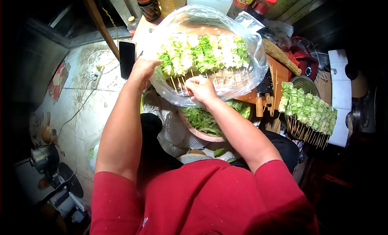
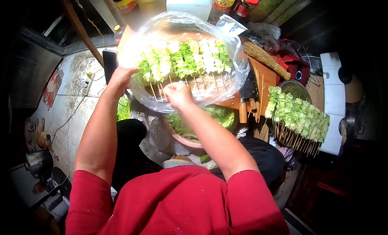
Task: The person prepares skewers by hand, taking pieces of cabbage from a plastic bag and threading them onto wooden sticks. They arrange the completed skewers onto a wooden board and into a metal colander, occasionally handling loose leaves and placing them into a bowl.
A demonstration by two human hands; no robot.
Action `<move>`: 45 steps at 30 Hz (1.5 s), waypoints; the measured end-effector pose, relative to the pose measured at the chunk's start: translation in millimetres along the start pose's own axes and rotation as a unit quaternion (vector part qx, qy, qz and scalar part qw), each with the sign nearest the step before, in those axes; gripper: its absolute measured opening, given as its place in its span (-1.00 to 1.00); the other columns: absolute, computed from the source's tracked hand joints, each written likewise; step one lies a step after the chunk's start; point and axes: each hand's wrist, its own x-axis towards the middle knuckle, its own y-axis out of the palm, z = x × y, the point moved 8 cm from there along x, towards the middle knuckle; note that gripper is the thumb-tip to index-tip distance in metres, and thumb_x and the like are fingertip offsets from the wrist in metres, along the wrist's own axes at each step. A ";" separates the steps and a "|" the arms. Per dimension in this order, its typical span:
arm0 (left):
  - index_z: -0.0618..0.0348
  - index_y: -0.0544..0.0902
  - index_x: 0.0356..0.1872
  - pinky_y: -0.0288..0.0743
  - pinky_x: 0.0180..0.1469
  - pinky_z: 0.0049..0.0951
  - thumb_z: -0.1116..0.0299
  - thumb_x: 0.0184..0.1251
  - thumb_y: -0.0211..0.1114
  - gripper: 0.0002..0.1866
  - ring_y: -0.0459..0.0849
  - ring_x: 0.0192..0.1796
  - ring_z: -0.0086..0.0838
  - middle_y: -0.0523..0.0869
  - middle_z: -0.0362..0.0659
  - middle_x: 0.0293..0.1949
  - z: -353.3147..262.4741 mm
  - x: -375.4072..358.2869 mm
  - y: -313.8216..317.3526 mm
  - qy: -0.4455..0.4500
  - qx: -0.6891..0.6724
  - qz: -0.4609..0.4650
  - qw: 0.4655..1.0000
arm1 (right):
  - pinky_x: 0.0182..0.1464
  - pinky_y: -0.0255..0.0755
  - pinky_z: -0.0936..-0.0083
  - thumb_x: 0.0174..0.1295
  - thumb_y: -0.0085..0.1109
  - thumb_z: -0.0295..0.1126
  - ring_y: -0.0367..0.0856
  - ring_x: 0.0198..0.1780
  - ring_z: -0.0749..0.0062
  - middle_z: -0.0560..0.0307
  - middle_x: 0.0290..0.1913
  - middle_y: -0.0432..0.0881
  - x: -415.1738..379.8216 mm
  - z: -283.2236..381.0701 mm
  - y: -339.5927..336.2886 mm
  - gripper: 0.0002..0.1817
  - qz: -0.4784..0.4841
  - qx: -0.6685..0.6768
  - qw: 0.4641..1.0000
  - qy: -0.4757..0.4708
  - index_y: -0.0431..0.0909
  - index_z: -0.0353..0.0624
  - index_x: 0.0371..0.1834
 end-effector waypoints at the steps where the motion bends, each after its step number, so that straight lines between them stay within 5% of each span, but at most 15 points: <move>1: 0.39 0.53 -0.06 0.51 -0.27 -0.37 0.41 0.13 0.27 -0.64 0.59 -0.32 -0.38 0.61 -0.07 -0.28 0.6 0.3 0.3 -0.001 0.016 0.005 1.000 | -0.44 0.50 0.60 0.25 0.11 -0.33 0.63 -0.44 0.52 0.10 -0.38 0.67 -1.3 3.4 -0.5 -0.77 0.001 0.000 1.000 0.000 0.56 -0.23 -0.13; 3: 0.38 0.52 -0.05 0.52 -0.29 -0.36 0.41 0.13 0.27 -0.63 0.60 -0.33 -0.37 0.62 -0.06 -0.27 1.6 -0.1 0.3 -0.017 0.020 0.005 1.000 | -0.42 0.51 0.59 0.25 0.07 -0.31 0.59 -0.50 0.56 0.13 -0.40 0.65 -5.8 9.1 -8.6 -0.76 -0.037 0.025 0.999 0.013 0.57 -0.22 -0.15; 5: 0.38 0.52 -0.05 0.53 -0.31 -0.35 0.41 0.13 0.27 -0.63 0.61 -0.33 -0.36 0.62 -0.06 -0.27 0.7 -1.6 1.8 -0.032 0.026 0.006 0.999 | -0.28 0.54 0.43 0.26 0.01 -0.27 0.66 -0.39 0.37 0.02 -0.34 0.68 -0.3 1.3 -12.0 -0.73 -0.044 -0.014 0.999 0.015 0.57 -0.19 -0.11; 10: 0.38 0.50 -0.03 0.55 -0.42 -0.35 0.40 0.13 0.28 -0.61 0.64 -0.36 -0.35 0.62 -0.05 -0.27 3.2 -0.6 2.5 -0.051 0.027 0.005 0.998 | 0.02 0.45 0.18 0.24 -0.07 -0.28 0.60 -0.04 -0.03 -0.15 -0.15 0.65 -8.1 25.8 -11.5 -0.70 -0.100 -0.350 0.918 -0.155 0.58 -0.12 -0.08; 24: 0.30 0.53 -0.01 0.56 -0.40 -0.30 0.43 0.10 0.30 -0.61 0.65 -0.33 -0.34 0.65 -0.10 -0.23 20.8 17.5 -0.3 -0.050 0.007 0.016 0.999 | 0.01 0.47 0.19 0.16 0.05 -0.28 0.62 -0.11 -0.06 -0.19 -0.18 0.65 -1.4 28.6 -14.7 -0.72 -0.091 -0.377 0.906 -0.167 0.60 -0.17 -0.14; 25: 0.17 0.55 -0.45 0.19 -0.70 -0.46 0.36 0.06 0.35 -0.84 0.25 -0.74 -0.61 0.29 -0.37 -0.72 12.2 10.3 0.7 -0.003 -0.050 -0.039 0.998 | -0.01 0.48 0.18 0.15 0.05 -0.29 0.62 -0.12 -0.07 -0.21 -0.20 0.64 -4.4 30.2 -14.9 -0.72 -0.093 -0.371 0.907 -0.178 0.59 -0.22 -0.18; 29: 0.22 0.52 -0.14 0.29 -0.72 -0.43 0.40 0.06 0.31 -0.69 0.37 -0.70 -0.54 0.46 -0.27 -0.55 17.1 15.2 3.3 -0.015 -0.101 0.019 0.995 | -0.06 0.49 0.17 0.07 0.08 -0.37 0.60 -0.18 -0.15 -0.31 -0.32 0.61 -28.1 51.0 -19.1 -0.80 -0.112 -0.345 0.908 -0.210 0.55 -0.28 -0.34; 31: 0.24 0.49 -0.06 0.36 -0.61 -0.44 0.38 0.11 0.28 -0.64 0.52 -0.53 -0.43 0.53 -0.17 -0.38 12.3 11.5 11.8 -0.016 -0.135 0.062 0.989 | -0.09 0.48 0.13 0.03 0.08 -0.40 0.59 -0.22 -0.15 -0.28 -0.32 0.59 -38.7 57.0 -17.0 -0.81 -0.101 -0.395 0.875 -0.260 0.54 -0.27 -0.34; 32: 0.22 0.51 -0.05 0.43 -0.52 -0.36 0.33 0.15 0.26 -0.65 0.58 -0.40 -0.36 0.56 -0.14 -0.30 35.8 35.8 -3.2 -0.065 -0.055 0.098 0.992 | -0.11 0.48 0.11 0.02 0.07 -0.43 0.59 -0.24 -0.14 -0.25 -0.32 0.59 -68.2 69.7 -29.2 -0.83 -0.130 -0.375 0.870 -0.293 0.53 -0.27 -0.34; 35: 0.12 0.56 -0.07 0.58 -0.27 -0.14 0.18 0.10 0.33 -0.61 0.64 -0.22 -0.25 0.61 -0.14 -0.19 45.0 39.6 1.0 -0.090 -0.127 0.134 0.979 | -0.16 0.47 0.10 0.02 0.06 -0.48 0.57 -0.28 -0.08 -0.17 -0.33 0.56 -126.1 77.6 -69.1 -0.83 -0.183 -0.328 0.857 -0.354 0.52 -0.27 -0.31; 37: 0.21 0.54 -0.05 0.59 -0.24 -0.08 0.20 0.12 0.32 -0.59 0.66 -0.15 -0.21 0.62 -0.08 -0.17 71.7 98.3 -25.0 0.169 0.024 0.195 0.966 | -0.16 0.48 0.12 0.03 0.07 -0.48 0.58 -0.27 -0.05 -0.16 -0.34 0.57 -161.1 75.3 -111.6 -0.80 -0.220 -0.328 0.821 -0.412 0.54 -0.26 -0.26; 39: 0.26 0.48 0.00 0.59 -0.22 -0.09 0.23 0.14 0.30 -0.56 0.66 -0.11 -0.16 0.62 -0.03 -0.18 30.9 22.0 4.6 -0.114 -0.071 0.129 0.983 | -0.18 0.51 0.24 0.06 0.13 -0.44 0.63 -0.28 0.08 -0.13 -0.30 0.61 -203.0 63.0 -173.5 -0.77 -0.278 -0.329 0.840 -0.330 0.58 -0.26 -0.20; 40: 0.26 0.42 0.07 0.57 -0.17 -0.05 0.26 0.17 0.27 -0.53 0.64 -0.11 -0.11 0.59 0.03 -0.17 32.4 28.2 3.8 -0.069 -0.069 0.141 0.985 | -0.14 0.50 0.26 0.06 0.14 -0.40 0.62 -0.24 0.07 -0.13 -0.26 0.62 -224.5 52.8 -205.0 -0.76 -0.305 -0.297 0.862 -0.275 0.60 -0.25 -0.21; 41: 0.22 0.35 0.14 0.55 -0.14 0.03 0.29 0.19 0.23 -0.50 0.61 -0.10 -0.06 0.55 0.06 -0.10 20.9 7.6 13.7 -0.123 -0.098 0.125 0.980 | -0.09 0.49 0.27 0.05 0.14 -0.36 0.62 -0.20 0.06 -0.13 -0.23 0.63 -246.0 40.5 -235.0 -0.75 -0.330 -0.263 0.879 -0.220 0.61 -0.23 -0.22; 45: 0.18 0.28 0.18 0.50 -0.10 0.09 0.32 0.22 0.19 -0.49 0.58 -0.08 -0.04 0.49 0.07 -0.05 16.8 -0.5 19.4 -0.138 -0.076 0.114 0.981 | -0.10 0.50 0.33 0.01 0.21 -0.39 0.64 -0.21 0.11 -0.08 -0.24 0.65 -327.1 -43.0 -352.7 -0.74 -0.549 -0.237 0.797 -0.084 0.60 -0.24 -0.21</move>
